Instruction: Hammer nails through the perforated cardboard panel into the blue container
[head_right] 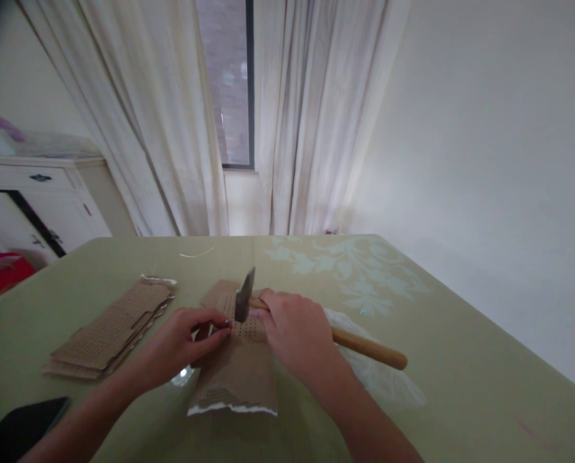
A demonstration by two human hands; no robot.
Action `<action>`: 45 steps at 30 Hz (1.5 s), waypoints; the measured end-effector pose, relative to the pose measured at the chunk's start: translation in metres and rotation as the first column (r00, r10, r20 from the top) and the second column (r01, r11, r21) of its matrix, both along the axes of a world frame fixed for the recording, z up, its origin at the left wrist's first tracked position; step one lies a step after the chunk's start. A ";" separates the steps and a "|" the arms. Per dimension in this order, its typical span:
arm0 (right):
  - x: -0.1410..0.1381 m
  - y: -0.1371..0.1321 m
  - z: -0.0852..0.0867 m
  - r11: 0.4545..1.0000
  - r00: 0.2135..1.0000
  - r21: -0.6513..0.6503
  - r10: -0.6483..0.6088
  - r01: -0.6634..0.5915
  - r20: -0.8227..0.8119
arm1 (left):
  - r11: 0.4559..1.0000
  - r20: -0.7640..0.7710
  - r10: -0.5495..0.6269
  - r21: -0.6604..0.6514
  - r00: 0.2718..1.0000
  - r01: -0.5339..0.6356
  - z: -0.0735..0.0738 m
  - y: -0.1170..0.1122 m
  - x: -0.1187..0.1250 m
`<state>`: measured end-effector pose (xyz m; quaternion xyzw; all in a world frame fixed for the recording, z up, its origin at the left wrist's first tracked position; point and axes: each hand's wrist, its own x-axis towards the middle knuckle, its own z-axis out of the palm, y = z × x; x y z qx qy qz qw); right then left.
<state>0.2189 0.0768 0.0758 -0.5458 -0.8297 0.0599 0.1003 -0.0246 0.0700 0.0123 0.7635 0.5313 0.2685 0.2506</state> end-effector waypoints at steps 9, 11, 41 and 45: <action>-0.007 -0.009 0.003 0.999 0.991 0.025 0.029 -0.026 -0.132 | 1.000 0.003 -0.021 0.008 1.000 0.021 0.002 -0.002 0.001; -0.006 -0.011 0.004 0.998 0.990 0.070 -0.002 0.011 -0.138 | 1.000 -0.003 -0.027 0.009 1.000 0.027 0.001 -0.001 0.001; -0.009 -0.016 0.001 0.995 0.991 0.094 0.036 -0.024 -0.131 | 0.993 0.038 -0.104 -0.050 0.994 0.106 -0.001 -0.001 -0.003; -0.016 -0.013 -0.006 0.997 0.996 0.005 0.076 -0.077 0.046 | 0.989 0.012 -0.135 -0.065 0.991 0.135 0.001 -0.003 -0.003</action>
